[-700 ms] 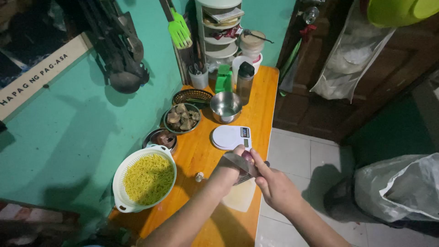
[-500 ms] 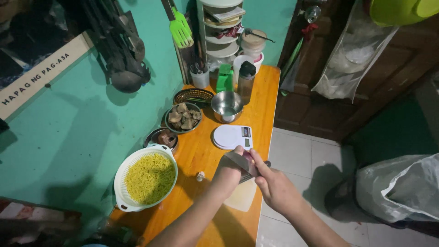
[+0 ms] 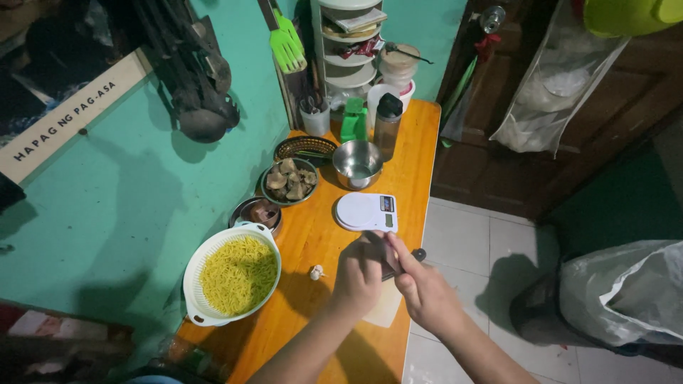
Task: Peeling and chopping a red onion and garlic on a cutting board.
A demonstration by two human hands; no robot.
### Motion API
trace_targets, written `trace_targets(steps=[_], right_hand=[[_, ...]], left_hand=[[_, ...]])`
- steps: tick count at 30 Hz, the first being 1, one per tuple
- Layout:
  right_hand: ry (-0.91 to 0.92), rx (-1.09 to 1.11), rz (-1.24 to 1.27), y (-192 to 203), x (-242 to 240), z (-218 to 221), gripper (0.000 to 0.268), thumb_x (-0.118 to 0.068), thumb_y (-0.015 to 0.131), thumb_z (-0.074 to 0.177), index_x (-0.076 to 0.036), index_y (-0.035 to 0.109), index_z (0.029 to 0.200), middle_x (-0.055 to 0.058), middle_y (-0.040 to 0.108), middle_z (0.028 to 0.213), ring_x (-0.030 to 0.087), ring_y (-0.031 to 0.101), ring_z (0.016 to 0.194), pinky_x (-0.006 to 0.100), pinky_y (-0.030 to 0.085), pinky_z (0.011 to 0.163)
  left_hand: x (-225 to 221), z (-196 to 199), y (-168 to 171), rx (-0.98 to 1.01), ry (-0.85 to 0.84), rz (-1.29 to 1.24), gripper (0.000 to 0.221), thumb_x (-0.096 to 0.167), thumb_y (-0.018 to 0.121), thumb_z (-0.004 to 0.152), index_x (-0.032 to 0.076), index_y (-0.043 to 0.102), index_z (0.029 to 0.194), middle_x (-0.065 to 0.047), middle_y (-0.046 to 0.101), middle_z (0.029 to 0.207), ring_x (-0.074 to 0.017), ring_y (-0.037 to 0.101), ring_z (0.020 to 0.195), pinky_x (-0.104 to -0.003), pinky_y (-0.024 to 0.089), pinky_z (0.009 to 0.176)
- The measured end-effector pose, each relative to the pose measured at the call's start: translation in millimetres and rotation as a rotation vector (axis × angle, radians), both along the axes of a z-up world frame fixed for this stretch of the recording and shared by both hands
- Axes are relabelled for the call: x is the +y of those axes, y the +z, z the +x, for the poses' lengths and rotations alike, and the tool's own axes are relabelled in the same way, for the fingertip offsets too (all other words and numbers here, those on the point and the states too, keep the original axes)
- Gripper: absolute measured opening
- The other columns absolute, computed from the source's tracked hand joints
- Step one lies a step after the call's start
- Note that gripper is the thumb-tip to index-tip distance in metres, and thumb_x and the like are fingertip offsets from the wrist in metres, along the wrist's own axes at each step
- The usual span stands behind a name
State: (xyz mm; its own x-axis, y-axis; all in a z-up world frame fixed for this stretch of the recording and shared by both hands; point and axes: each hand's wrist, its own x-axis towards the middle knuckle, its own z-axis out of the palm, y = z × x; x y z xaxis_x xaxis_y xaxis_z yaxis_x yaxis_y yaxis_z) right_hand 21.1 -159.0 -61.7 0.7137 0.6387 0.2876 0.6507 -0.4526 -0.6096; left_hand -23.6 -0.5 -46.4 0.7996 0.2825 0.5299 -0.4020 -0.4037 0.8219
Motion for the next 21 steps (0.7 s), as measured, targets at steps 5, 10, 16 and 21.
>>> trace_targets(steps=[5,10,16,21], right_hand=[[0.039,0.027,0.175,-5,3,5,0.079,-0.062,0.02,0.103,-0.008,0.042,0.157,0.013,0.08,0.089,0.024,0.078,0.064,0.035,0.061,0.053],[0.053,0.284,0.186,-8,-1,9,0.08,-0.065,0.019,0.1,-0.016,0.039,0.16,0.012,0.082,0.1,0.012,0.072,0.069,0.026,0.06,0.055],[0.113,1.111,0.605,-23,-6,9,0.049,-0.046,0.032,0.112,-0.003,0.053,0.106,0.004,0.053,0.063,0.015,0.051,0.048,0.03,0.044,0.04],[0.205,1.666,0.765,-74,0,21,0.062,-0.055,0.044,0.109,-0.006,0.051,0.071,0.005,0.046,0.058,0.013,0.038,0.043,0.029,0.036,0.045]], left_hand=[[3,-3,-10,-0.08,-0.047,0.11,0.045,0.041,0.038,0.1,0.004,0.061,0.107,-0.015,0.065,0.1,-0.0306,0.063,0.085,-0.041,0.052,0.078],[6,-4,-14,-0.005,-0.135,0.088,0.071,0.066,0.048,0.103,0.005,0.039,0.138,-0.02,0.064,0.12,-0.03,0.073,0.101,-0.041,0.06,0.087],[22,-6,-19,0.412,-0.31,-0.479,0.051,0.024,0.073,0.092,0.008,0.057,0.138,-0.013,0.069,0.133,-0.0252,0.065,0.123,-0.039,0.049,0.113],[37,-3,-39,0.748,-0.064,-0.527,0.048,0.015,0.071,0.084,0.009,0.072,0.132,-0.011,0.077,0.126,-0.0218,0.073,0.11,-0.031,0.059,0.098]])
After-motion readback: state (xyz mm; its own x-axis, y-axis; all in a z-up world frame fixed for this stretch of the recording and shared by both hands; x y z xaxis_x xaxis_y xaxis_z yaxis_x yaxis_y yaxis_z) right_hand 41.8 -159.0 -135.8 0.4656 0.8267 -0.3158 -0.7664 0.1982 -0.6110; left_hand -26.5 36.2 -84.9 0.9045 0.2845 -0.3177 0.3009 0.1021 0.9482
